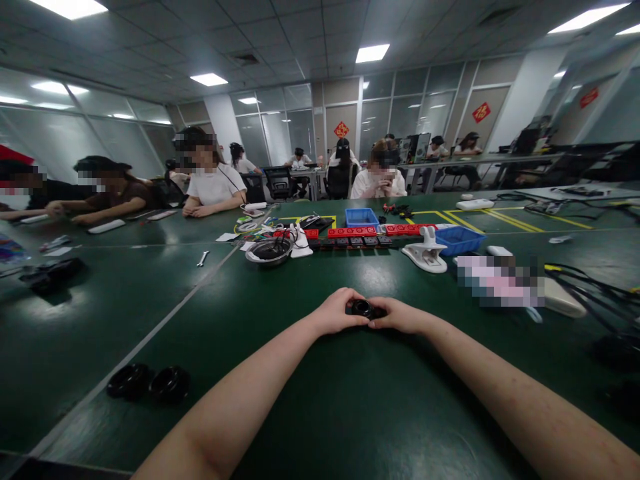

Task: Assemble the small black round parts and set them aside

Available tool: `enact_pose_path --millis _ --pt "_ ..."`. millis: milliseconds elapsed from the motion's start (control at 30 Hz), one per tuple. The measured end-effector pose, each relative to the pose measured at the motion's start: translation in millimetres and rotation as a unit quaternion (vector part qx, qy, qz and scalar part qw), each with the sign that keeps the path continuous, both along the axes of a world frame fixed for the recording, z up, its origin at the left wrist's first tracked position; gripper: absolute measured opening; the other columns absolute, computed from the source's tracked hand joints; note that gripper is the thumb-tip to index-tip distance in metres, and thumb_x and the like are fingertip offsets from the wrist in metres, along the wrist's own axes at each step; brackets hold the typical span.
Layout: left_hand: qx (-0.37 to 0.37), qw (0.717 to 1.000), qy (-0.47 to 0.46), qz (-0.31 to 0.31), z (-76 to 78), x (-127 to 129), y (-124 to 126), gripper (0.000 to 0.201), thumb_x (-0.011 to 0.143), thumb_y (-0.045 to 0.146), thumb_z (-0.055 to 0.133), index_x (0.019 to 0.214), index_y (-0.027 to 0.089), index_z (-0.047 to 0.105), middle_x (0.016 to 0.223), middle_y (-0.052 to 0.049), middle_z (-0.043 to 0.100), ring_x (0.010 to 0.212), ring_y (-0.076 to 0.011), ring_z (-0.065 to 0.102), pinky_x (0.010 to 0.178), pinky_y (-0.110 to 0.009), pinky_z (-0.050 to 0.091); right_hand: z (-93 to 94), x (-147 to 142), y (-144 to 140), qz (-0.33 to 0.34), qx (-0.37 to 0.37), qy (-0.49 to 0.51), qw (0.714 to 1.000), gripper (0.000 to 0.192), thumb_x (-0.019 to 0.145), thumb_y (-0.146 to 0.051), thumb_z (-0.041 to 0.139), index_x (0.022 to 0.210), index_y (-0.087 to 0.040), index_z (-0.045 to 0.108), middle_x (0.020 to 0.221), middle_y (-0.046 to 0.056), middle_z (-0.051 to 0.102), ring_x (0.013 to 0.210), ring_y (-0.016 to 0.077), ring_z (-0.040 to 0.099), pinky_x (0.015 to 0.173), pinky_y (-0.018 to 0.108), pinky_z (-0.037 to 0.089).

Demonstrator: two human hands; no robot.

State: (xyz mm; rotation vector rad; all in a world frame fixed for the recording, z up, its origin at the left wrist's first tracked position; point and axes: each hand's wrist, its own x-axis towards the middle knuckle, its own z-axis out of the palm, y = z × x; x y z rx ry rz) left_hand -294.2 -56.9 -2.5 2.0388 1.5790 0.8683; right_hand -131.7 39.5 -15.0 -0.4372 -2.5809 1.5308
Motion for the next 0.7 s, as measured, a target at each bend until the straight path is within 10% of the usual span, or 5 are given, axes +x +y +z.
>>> enact_pose_path --millis 700 --pt "0.011 0.999 0.012 0.033 0.1 5.2 -1.6 0.043 0.058 0.044 0.060 0.090 0.018 0.050 0.087 -0.003 0.048 0.076 -0.0135 0.046 0.065 -0.024 0.040 -0.5 -0.8 -1.4 -0.037 0.000 -0.002 0.999 0.032 0.061 -0.026 0.060 0.089 -0.014 0.051 0.076 0.000 0.053 0.069 0.0124 0.048 0.061 0.023 0.037"
